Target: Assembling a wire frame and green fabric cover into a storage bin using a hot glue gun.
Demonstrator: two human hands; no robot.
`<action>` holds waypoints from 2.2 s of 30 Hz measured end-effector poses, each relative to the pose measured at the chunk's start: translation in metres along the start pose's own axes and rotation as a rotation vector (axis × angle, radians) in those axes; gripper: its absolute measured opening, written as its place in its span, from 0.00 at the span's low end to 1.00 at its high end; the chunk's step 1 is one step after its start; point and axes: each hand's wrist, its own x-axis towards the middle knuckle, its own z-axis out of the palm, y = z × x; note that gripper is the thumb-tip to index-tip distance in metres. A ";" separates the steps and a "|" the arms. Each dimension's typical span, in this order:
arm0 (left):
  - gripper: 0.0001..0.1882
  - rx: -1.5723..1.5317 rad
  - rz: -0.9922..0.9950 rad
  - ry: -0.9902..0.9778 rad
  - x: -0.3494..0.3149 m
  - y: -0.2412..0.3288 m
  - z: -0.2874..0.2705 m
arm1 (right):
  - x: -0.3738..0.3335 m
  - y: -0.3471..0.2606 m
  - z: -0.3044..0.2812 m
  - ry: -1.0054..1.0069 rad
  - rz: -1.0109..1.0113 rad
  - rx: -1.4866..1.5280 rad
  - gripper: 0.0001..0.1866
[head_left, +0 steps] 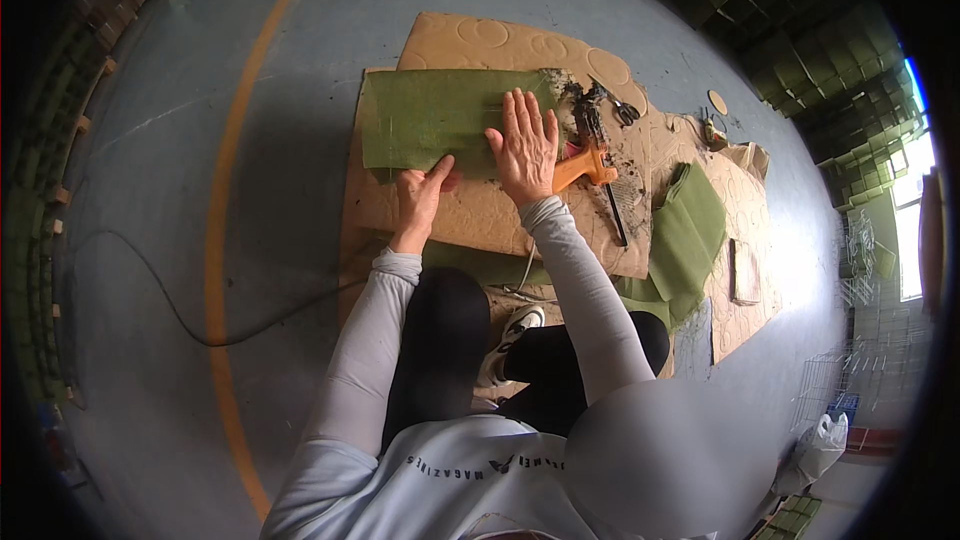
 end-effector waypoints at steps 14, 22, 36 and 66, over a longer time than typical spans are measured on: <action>0.24 0.097 -0.014 0.069 -0.007 0.024 -0.023 | 0.005 -0.044 0.008 0.008 0.003 0.067 0.33; 0.27 0.232 0.100 0.150 -0.014 0.011 -0.029 | 0.002 -0.045 0.013 0.025 0.009 0.061 0.35; 0.28 0.179 0.098 0.203 -0.002 -0.008 -0.025 | 0.003 -0.040 0.014 0.029 -0.016 0.006 0.37; 0.25 0.138 0.231 0.301 -0.018 0.018 -0.050 | 0.011 -0.077 0.019 0.025 0.062 0.042 0.36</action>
